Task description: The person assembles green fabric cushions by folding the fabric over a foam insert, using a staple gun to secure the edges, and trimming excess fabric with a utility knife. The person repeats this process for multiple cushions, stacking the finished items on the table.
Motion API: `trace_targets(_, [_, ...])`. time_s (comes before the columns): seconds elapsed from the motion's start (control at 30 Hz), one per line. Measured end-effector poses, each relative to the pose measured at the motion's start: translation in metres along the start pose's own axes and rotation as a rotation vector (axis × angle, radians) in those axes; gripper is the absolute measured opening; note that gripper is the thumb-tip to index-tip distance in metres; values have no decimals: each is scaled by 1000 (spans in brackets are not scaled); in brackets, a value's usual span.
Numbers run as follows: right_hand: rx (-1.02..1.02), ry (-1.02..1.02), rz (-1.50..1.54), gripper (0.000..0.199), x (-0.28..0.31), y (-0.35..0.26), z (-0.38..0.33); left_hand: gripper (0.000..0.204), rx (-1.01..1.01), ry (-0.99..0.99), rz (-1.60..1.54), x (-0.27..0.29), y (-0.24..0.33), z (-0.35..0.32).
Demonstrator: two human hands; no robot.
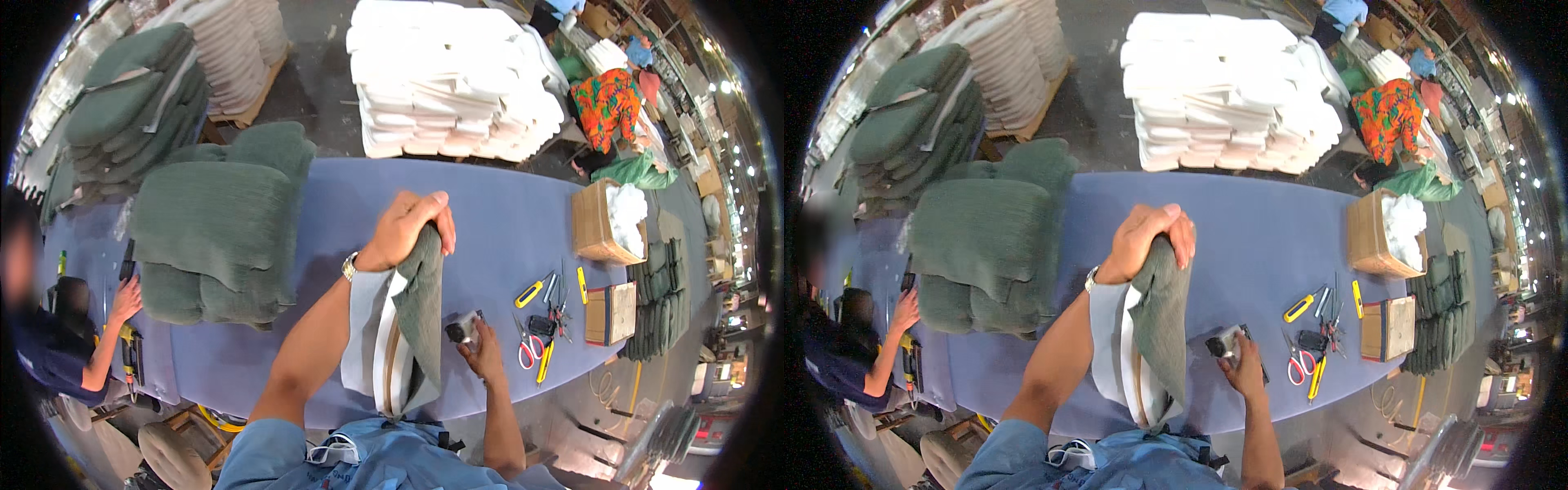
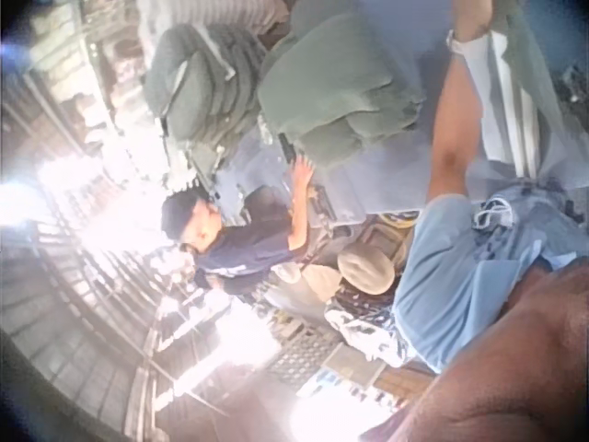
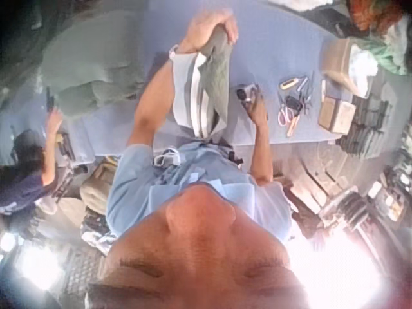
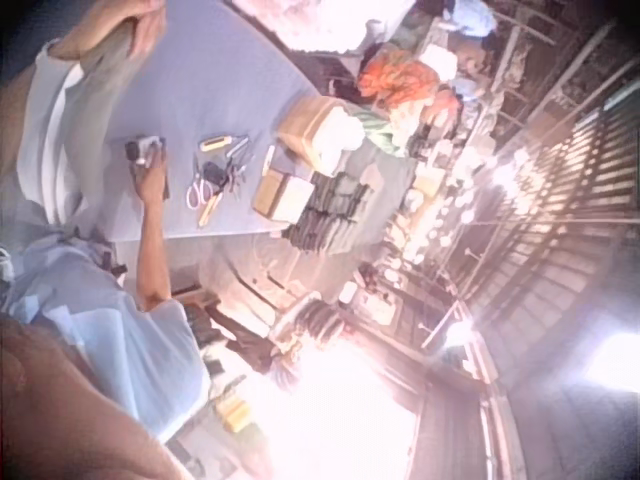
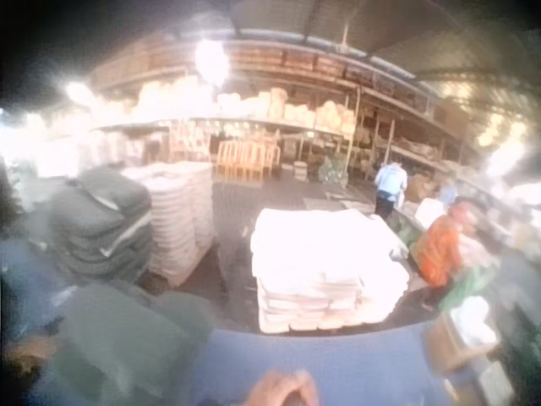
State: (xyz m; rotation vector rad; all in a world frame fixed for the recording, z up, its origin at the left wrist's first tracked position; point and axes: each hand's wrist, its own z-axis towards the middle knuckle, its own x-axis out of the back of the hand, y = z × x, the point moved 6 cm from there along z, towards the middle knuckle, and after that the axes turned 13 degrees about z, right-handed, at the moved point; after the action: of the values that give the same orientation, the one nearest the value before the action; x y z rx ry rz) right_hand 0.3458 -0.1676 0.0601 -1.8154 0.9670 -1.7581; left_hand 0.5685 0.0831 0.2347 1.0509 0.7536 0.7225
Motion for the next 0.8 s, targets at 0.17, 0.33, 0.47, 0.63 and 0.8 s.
trace_targets(0.17, [84, 9, 442, 37, 23, -113, -2, 65, -135, 38, 214, -12, 40, -35])
trace_targets(0.33, [367, 4, 504, 27, 59, -208, -33, 66, -165, 147, 317, -25, 62, -78])
trace_targets(0.47, [518, 24, 611, 25, 70, -236, -48, 66, -178, 213, 409, -42, 83, -115])
trace_targets(0.63, [621, -100, 570, 24, 63, -242, -66, 64, -198, 258, 489, -52, 97, -150])
trace_targets(0.8, [657, -195, 560, 25, 61, -215, -87, 63, -186, 396, 558, -77, 110, -167])
